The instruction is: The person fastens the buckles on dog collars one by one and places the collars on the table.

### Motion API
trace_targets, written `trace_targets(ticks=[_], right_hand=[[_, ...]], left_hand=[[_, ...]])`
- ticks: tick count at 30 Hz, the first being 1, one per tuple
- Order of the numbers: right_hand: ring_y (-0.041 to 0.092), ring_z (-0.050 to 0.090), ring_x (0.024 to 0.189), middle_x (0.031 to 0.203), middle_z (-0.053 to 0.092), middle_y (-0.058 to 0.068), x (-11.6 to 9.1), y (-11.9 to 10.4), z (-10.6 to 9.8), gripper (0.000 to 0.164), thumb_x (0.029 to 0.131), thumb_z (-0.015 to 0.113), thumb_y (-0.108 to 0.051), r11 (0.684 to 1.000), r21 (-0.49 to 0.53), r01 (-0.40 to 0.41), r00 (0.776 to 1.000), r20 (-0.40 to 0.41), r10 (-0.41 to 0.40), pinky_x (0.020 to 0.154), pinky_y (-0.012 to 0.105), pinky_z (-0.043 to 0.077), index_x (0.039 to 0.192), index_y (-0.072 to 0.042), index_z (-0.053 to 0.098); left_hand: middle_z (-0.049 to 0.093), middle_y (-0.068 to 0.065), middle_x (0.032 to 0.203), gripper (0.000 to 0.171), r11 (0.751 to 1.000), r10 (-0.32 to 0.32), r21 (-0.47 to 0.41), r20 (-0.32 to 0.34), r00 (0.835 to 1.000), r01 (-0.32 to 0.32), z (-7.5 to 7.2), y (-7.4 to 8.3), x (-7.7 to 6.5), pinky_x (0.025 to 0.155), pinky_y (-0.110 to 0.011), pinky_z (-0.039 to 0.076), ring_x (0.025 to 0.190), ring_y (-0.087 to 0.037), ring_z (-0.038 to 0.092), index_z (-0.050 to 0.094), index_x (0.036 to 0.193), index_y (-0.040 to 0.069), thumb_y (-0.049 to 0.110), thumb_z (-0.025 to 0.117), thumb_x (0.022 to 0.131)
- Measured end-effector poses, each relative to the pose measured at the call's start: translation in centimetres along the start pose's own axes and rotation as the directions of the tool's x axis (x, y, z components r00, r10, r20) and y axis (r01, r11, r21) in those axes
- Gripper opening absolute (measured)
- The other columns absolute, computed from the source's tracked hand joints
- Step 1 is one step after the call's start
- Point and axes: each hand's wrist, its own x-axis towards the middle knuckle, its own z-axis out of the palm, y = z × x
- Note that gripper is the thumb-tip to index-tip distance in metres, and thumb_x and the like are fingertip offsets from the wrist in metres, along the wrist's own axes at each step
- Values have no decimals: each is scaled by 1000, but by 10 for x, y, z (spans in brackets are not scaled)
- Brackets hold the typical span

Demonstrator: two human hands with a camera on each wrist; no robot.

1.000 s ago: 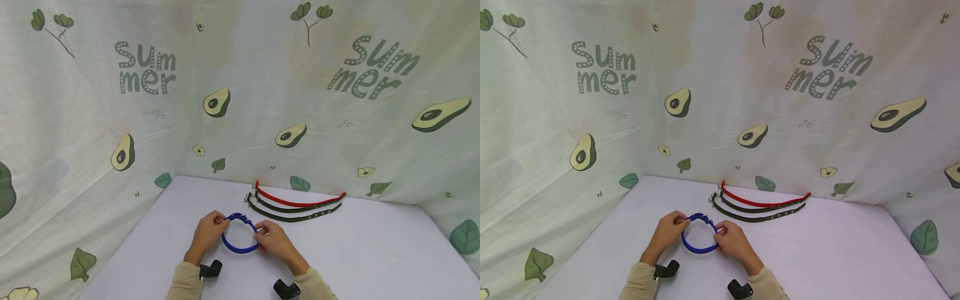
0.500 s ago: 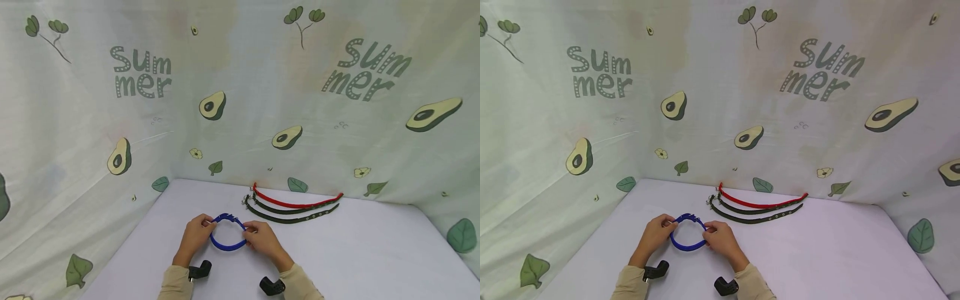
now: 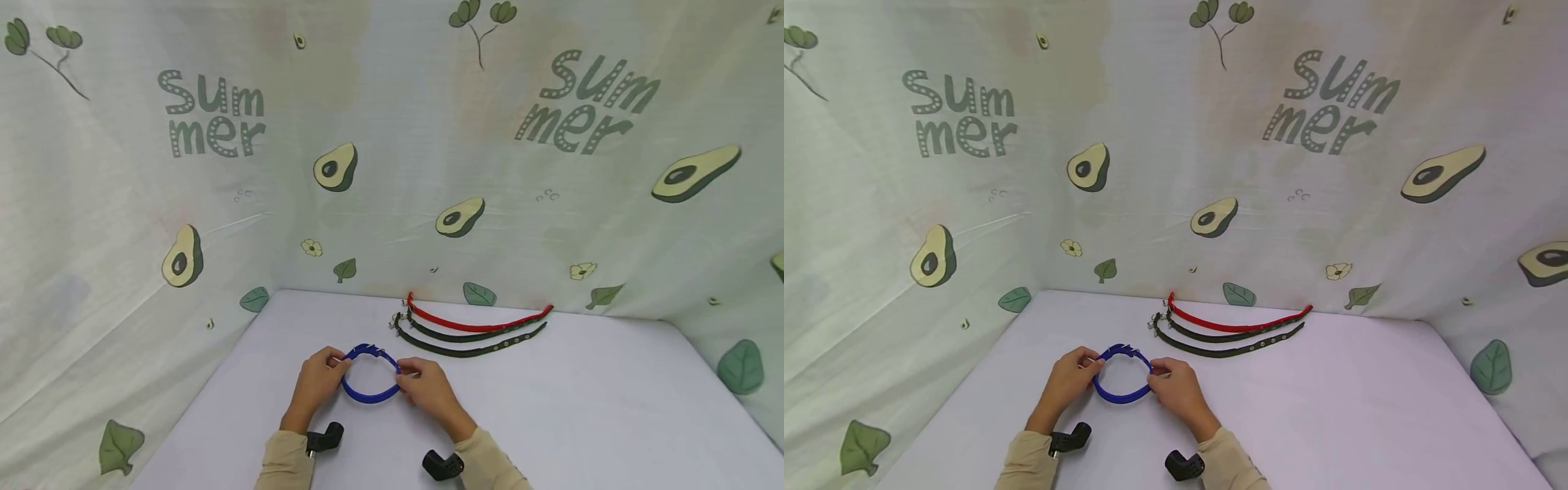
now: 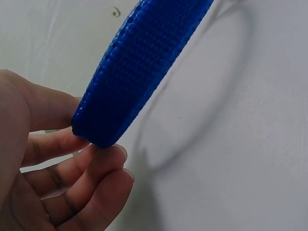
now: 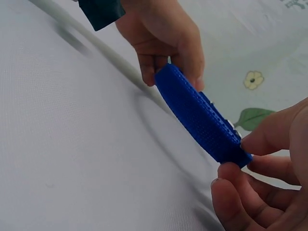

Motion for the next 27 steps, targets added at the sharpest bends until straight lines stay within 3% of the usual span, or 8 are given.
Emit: trace_targets(ticks=[13,27], right_hand=[[15,61,64,98,67,8,2,8,1,29,92,69,-9,1000,-5,30,998,-53,-30,58,28,54,118,3,68],[14,63,68,98,67,11,1,9,1,30,88,68,-4,999,13,49,993,-104,-48,59,27,55,116,7,68]], left_hand=[[64,-1,82,19,999,-32,3,3,999,32,4,-2,-2,62,-30,48,70,-14,58,69,104,6,21,71,92],[64,0,79,21,1000,12,-22,10,1000,-11,6,0,-1,59,-30,49,64,-12,59,69,104,3,19,73,91]])
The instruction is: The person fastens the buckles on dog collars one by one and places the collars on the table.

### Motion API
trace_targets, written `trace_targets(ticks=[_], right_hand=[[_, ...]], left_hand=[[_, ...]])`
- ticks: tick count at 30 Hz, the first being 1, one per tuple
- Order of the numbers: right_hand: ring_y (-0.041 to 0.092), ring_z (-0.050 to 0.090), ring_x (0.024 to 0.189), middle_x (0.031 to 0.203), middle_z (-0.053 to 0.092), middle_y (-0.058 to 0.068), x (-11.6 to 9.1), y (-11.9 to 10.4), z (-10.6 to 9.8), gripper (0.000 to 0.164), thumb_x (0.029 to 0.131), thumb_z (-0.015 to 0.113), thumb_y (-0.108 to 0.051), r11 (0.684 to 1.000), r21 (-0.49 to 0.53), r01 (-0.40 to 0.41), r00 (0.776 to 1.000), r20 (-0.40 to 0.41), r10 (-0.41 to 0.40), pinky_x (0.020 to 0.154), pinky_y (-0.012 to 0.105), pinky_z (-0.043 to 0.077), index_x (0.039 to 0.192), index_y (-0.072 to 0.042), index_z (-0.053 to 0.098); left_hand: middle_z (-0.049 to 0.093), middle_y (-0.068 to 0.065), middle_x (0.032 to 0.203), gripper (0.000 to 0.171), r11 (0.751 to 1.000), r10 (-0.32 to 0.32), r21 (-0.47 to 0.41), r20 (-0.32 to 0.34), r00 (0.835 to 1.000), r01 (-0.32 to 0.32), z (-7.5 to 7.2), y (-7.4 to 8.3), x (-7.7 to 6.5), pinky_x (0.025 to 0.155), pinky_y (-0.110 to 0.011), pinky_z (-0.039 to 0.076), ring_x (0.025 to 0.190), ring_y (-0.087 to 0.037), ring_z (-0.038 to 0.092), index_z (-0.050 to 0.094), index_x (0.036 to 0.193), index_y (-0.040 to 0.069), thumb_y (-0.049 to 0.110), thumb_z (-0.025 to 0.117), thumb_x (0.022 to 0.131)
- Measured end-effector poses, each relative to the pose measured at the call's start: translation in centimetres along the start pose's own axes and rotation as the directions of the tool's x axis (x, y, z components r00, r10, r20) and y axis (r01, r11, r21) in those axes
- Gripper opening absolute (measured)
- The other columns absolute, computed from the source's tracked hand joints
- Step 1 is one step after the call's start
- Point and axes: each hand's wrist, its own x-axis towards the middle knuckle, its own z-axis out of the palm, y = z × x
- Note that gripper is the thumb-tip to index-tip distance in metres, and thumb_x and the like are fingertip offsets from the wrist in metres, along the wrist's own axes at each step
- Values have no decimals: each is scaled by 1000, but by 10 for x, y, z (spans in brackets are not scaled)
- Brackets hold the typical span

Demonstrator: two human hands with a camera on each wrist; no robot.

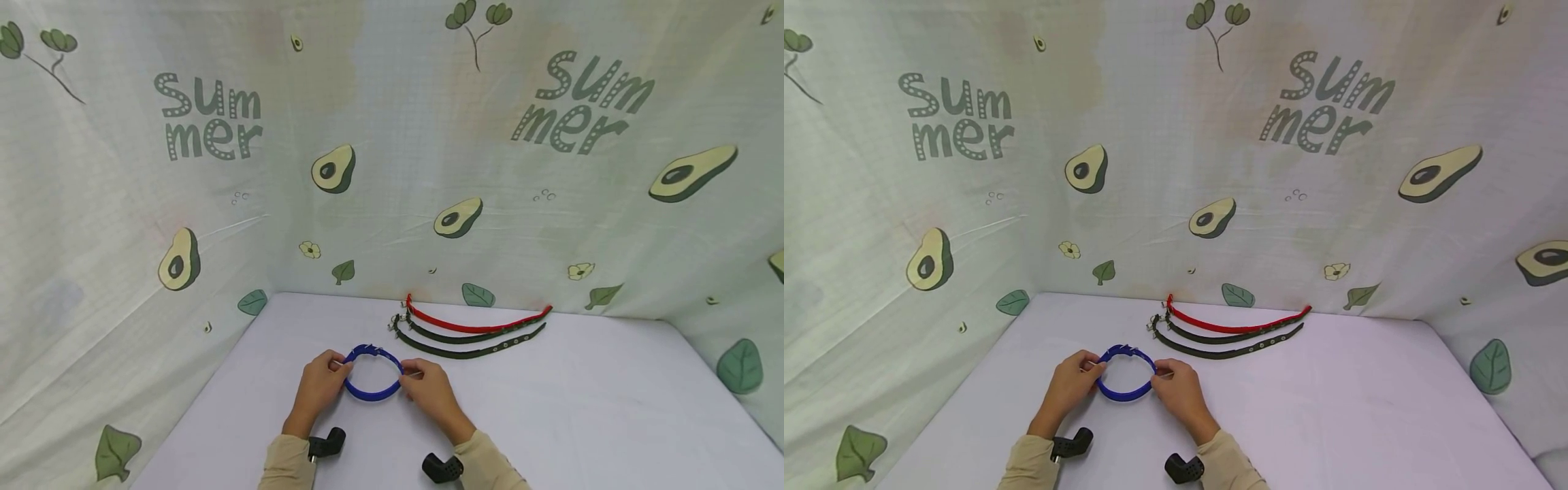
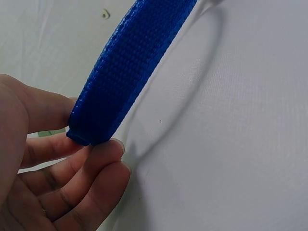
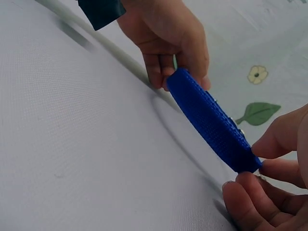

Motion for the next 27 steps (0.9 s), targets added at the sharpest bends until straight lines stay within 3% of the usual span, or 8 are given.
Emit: trace_targets(ticks=[15,27], right_hand=[[16,63,74,102,68,13,-2,0,-1,33,88,68,-3,1000,4,-12,1000,9,12,60,27,55,119,7,67],[15,61,69,98,66,10,-1,2,-1,31,89,67,-4,1000,-29,-13,1000,17,13,59,26,54,118,6,67]], left_hand=[[64,-1,78,23,1000,3,-2,15,1000,-3,1,1,-1,58,-30,49,61,-12,60,67,104,3,20,74,91],[65,1,79,23,1000,13,26,11,1000,-13,2,-1,-2,60,-31,49,62,-11,60,69,104,5,22,74,90]])
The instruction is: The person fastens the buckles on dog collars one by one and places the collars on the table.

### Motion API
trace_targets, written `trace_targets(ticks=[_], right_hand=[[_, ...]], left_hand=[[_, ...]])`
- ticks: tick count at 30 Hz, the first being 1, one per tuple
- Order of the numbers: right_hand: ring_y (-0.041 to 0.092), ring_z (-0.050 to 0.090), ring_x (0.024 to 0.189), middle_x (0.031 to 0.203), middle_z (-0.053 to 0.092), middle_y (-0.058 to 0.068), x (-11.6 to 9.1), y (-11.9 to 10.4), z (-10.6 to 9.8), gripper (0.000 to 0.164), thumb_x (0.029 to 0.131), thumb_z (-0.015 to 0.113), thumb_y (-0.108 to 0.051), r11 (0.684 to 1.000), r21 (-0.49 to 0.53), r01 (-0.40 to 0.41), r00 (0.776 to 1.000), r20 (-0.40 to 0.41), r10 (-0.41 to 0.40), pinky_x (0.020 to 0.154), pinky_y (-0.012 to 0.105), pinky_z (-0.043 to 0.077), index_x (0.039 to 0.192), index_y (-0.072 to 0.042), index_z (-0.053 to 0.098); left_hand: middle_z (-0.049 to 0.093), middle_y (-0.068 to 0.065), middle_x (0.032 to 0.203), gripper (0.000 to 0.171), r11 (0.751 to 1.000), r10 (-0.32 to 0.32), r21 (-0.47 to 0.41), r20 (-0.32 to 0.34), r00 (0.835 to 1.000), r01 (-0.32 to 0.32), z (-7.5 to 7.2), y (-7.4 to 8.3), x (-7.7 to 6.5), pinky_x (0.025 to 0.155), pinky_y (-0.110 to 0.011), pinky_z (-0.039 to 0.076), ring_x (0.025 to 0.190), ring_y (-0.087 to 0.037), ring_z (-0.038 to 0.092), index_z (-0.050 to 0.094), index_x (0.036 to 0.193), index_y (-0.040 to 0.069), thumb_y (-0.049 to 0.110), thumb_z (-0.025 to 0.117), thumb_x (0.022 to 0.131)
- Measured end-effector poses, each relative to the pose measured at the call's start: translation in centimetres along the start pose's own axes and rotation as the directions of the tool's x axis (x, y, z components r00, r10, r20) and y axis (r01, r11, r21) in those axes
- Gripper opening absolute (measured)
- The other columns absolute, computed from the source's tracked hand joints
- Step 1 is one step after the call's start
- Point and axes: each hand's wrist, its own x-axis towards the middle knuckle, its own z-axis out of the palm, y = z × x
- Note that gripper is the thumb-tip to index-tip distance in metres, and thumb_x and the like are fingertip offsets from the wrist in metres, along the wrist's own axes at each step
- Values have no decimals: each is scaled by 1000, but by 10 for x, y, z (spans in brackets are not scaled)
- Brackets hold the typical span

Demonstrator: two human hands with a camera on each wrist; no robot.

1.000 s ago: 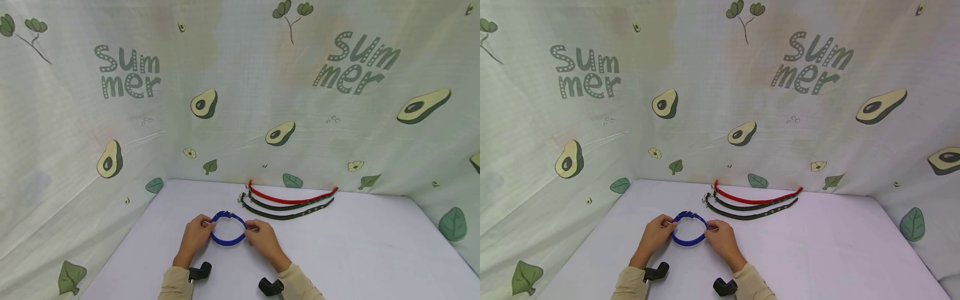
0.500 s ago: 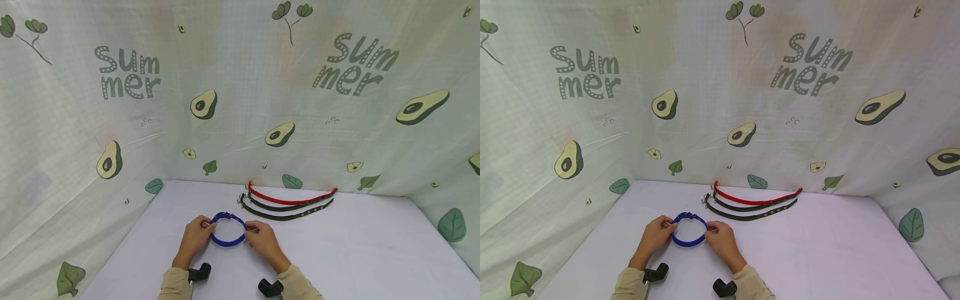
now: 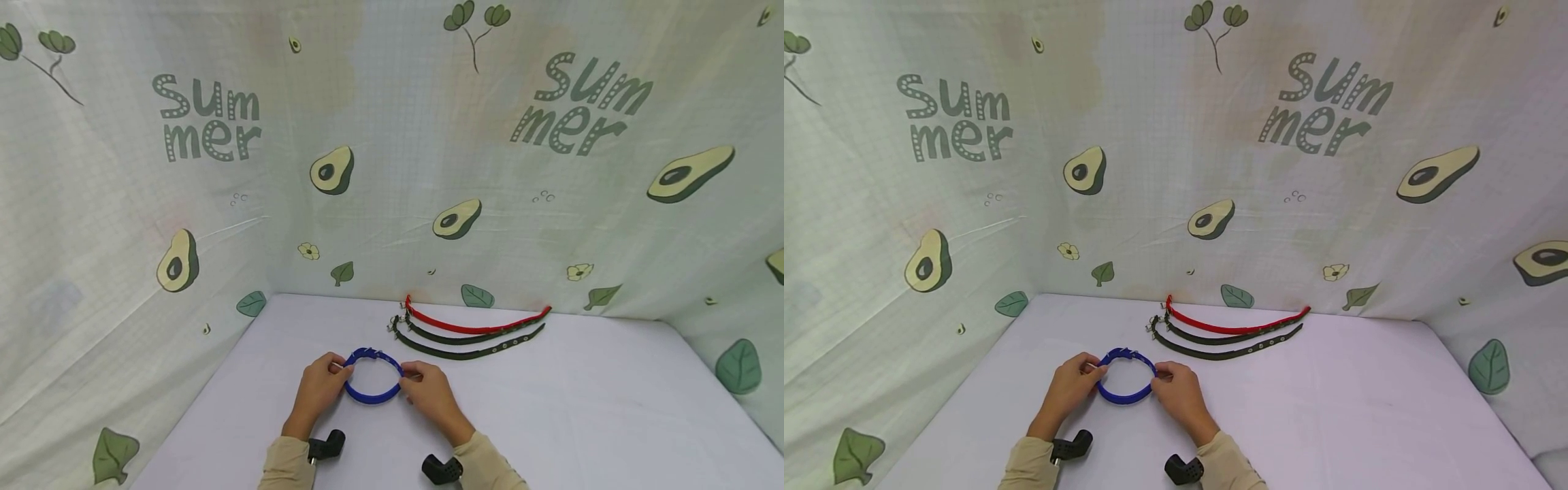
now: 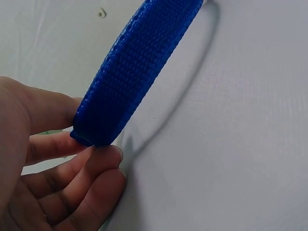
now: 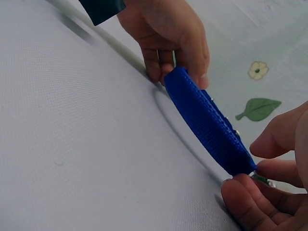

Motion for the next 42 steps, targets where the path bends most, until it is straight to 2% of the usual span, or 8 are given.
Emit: trace_targets(ticks=[12,23,36,42], right_hand=[[15,62,69,97,66,10,1,2,0,31,90,66,-5,1000,-12,4,1000,3,-4,59,26,54,118,7,67],[15,62,70,97,67,9,0,1,-1,30,89,66,-6,1000,-17,-15,1000,4,15,60,26,55,117,7,68],[13,61,64,93,68,7,2,0,1,27,91,64,-8,999,-37,-39,999,-17,38,59,27,54,115,4,69],[14,60,60,88,66,5,1,-1,2,23,92,62,-9,998,-39,-59,998,-39,57,58,29,53,111,2,70]], left_hand=[[65,1,78,22,999,29,44,-28,999,-28,0,2,0,62,-30,48,68,-12,58,72,99,4,23,76,88],[64,1,79,22,997,34,67,-26,999,-32,0,0,0,63,-32,47,71,-13,56,73,99,4,24,76,88],[67,0,79,20,998,-2,64,-22,1000,4,-2,-1,1,64,-32,50,72,-13,60,74,98,4,21,76,88],[65,2,77,19,999,-2,54,-38,999,4,-2,-4,-2,64,-31,48,70,-12,58,75,99,4,21,71,92]])
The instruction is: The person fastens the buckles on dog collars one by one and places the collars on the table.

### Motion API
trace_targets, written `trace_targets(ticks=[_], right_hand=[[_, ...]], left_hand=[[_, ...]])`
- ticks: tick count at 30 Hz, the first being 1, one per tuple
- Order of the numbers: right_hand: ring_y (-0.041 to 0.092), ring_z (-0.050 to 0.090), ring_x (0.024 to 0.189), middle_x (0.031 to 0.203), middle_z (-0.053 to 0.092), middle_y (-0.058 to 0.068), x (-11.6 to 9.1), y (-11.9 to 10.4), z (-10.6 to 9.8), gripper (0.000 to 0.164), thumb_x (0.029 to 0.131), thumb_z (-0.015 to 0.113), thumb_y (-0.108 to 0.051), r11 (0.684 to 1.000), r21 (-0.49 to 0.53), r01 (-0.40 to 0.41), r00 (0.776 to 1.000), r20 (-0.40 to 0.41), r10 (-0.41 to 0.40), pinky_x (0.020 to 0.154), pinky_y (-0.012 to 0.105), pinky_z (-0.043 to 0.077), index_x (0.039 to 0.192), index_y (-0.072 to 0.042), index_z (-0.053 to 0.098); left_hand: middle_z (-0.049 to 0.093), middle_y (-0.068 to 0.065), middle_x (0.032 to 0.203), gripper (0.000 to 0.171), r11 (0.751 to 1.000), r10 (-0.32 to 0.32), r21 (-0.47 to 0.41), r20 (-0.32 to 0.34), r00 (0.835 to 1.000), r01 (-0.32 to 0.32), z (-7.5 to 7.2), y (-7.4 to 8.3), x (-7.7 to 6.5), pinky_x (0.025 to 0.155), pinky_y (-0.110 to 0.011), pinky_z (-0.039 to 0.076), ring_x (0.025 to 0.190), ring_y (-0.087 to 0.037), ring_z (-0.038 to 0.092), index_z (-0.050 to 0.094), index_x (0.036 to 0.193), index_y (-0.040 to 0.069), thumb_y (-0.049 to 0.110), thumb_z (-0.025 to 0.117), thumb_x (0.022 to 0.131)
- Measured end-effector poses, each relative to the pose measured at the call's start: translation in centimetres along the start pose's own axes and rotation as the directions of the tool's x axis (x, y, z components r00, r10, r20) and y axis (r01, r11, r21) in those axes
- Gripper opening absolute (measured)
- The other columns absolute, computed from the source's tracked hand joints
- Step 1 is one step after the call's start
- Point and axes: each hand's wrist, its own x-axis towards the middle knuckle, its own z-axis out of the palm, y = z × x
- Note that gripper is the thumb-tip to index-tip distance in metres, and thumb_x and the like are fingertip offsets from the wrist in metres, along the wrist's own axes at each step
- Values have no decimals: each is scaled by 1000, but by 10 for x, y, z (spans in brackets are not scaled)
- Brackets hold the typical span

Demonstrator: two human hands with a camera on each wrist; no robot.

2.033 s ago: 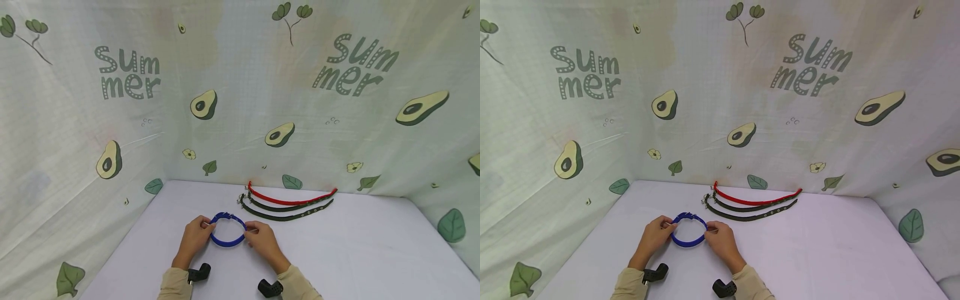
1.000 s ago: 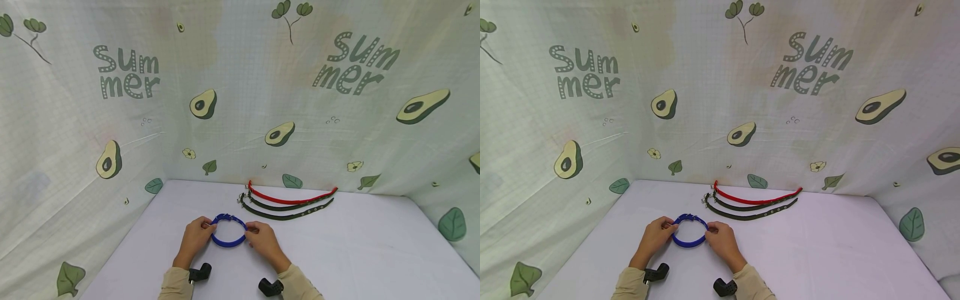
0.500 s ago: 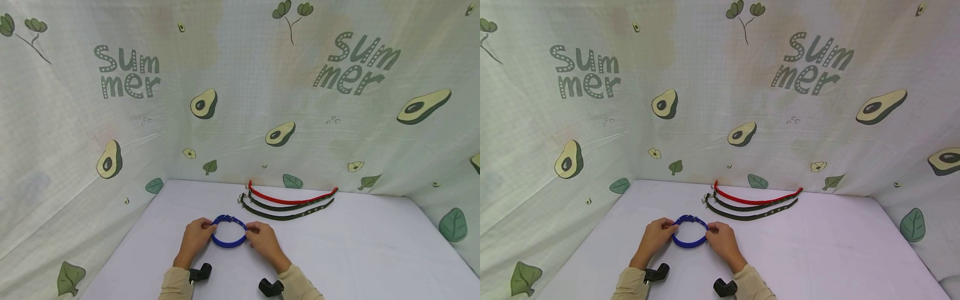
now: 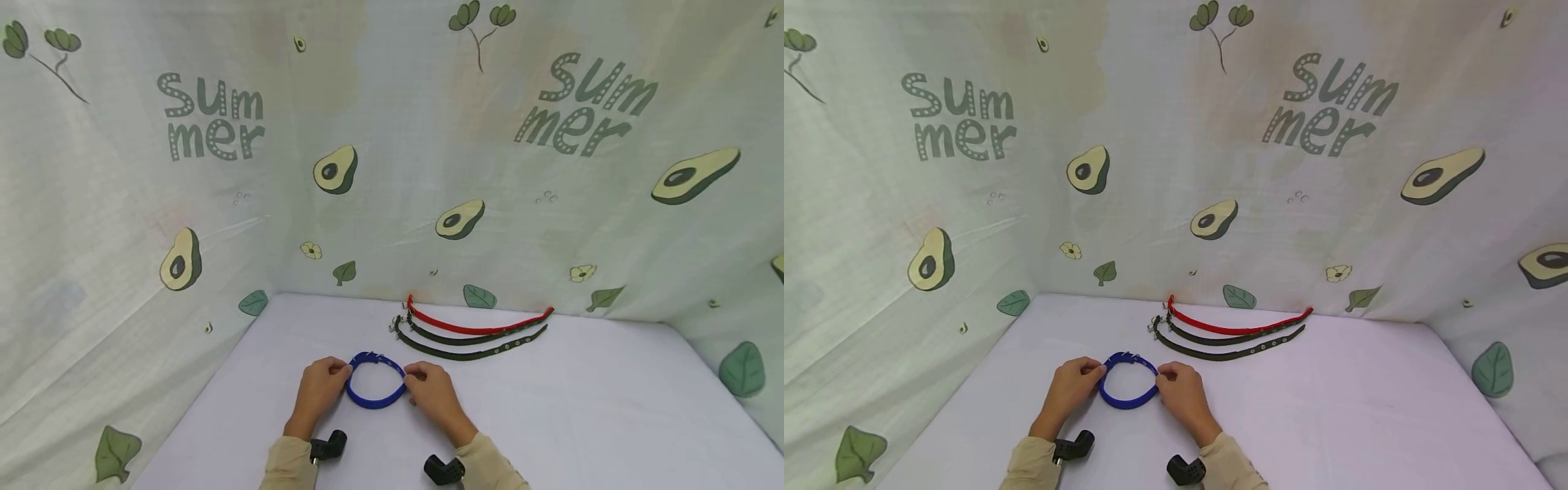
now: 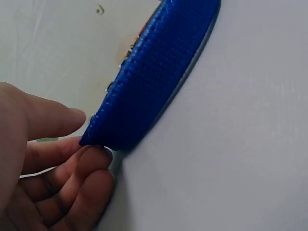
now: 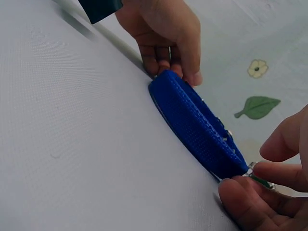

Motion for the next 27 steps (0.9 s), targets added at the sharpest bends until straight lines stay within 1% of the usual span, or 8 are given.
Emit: trace_targets(ticks=[3,6,10,12,15,20,23,27], right_hand=[[14,61,62,85,66,4,1,0,-5,22,94,61,-11,1000,9,-10,1000,-13,11,58,29,54,110,1,70],[15,61,68,84,66,5,2,1,-14,22,96,61,-12,999,23,-23,1000,-13,23,59,29,54,110,1,70],[17,63,72,86,68,7,2,0,-31,20,98,61,-11,999,37,-19,999,-36,20,60,29,55,110,2,69],[18,63,72,86,69,7,3,0,-40,19,98,61,-10,999,42,-19,998,-62,22,59,29,55,110,2,70],[18,64,73,85,69,7,2,1,-53,18,98,61,-10,999,31,-22,994,-107,25,57,29,54,109,1,70],[18,64,71,83,69,6,1,6,-75,17,98,63,-10,999,-4,-39,983,-179,38,55,29,52,108,0,72],[17,65,71,83,70,6,2,10,-88,18,98,63,-11,998,-19,-57,978,-203,52,55,28,52,108,0,72],[16,65,72,83,70,6,2,15,-105,20,97,62,-12,994,-79,-79,971,-231,58,57,28,52,109,1,71]], left_hand=[[63,3,75,19,1000,-13,11,-43,999,14,2,1,0,62,-31,45,68,-13,56,75,99,5,22,69,94],[61,2,74,18,999,-33,38,-104,994,37,3,2,-1,61,-32,43,67,-15,55,75,98,7,22,67,95],[62,2,77,17,997,-1,75,-175,985,14,1,8,-1,60,-33,43,69,-16,54,76,99,9,22,66,95],[63,2,77,17,997,18,78,-190,982,-3,2,15,-2,60,-33,43,68,-15,55,76,99,9,22,65,96],[63,3,75,16,997,44,65,-191,981,-33,6,27,-3,59,-32,44,66,-14,54,76,99,9,22,66,96],[60,5,72,14,993,110,52,-157,981,-103,21,45,-4,57,-30,43,63,-13,52,76,97,10,22,68,95],[59,8,71,11,989,144,61,-135,980,-137,30,53,-4,57,-30,43,62,-11,51,76,95,13,23,69,94],[58,10,71,11,980,192,69,-105,976,-186,40,64,-3,57,-30,44,63,-9,52,76,95,15,24,70,94]])
